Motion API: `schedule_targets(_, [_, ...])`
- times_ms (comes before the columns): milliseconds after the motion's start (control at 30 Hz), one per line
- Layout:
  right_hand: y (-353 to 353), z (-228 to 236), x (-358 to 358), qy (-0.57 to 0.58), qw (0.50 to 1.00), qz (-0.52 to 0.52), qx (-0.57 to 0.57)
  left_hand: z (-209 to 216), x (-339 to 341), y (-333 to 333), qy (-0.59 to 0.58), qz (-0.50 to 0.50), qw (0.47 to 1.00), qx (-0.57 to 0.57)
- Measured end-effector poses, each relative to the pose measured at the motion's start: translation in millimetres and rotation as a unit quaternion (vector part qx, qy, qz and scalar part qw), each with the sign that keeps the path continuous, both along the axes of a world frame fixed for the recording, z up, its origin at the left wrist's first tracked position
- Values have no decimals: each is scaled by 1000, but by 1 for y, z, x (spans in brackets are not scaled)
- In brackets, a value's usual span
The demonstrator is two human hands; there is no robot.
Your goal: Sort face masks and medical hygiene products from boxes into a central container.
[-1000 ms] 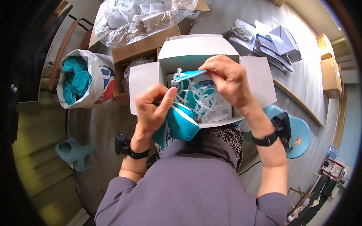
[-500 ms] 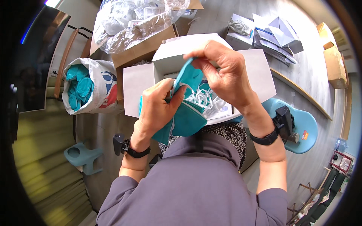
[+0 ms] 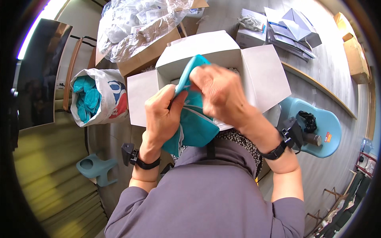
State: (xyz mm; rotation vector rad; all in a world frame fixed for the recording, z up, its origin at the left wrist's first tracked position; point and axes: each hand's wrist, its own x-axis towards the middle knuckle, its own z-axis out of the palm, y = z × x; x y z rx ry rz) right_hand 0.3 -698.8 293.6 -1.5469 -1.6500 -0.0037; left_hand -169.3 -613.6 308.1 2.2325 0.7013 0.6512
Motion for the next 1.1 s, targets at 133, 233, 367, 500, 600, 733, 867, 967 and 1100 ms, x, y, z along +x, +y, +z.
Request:
schedule_targets(133, [1, 0, 26, -25, 998, -53, -19, 10, -8, -5, -12, -35, 997, 68])
schedule_targets(233, [-4, -28, 47, 20, 992, -120, 26, 30, -28, -7, 9, -58, 996, 73])
schedule_targets(367, [-16, 10, 68, 136, 984, -73, -85, 44, -48, 2, 79, -48, 990, 104])
schedule_targets(500, [5, 16, 44, 159, 984, 67, -52, 30, -29, -1, 36, -83, 990, 105])
schedule_targets(600, [-2, 21, 33, 450, 855, 128, -223, 24, -28, -2, 32, -42, 995, 87])
schedule_targets(733, [-9, 16, 25, 461, 817, 152, -312, 18, -28, 3, 23, -80, 983, 162])
schedule_targets(867, [-10, 15, 9, 488, 800, 168, -306, 11, -25, 1, 26, -103, 979, 172])
schedule_targets(967, [-11, 11, 6, 497, 809, 144, -278, 12, -20, -5, 52, -101, 982, 152])
schedule_targets(1100, [-8, 9, -4, 553, 791, 126, -230, 6, -12, -14, 50, -92, 982, 158])
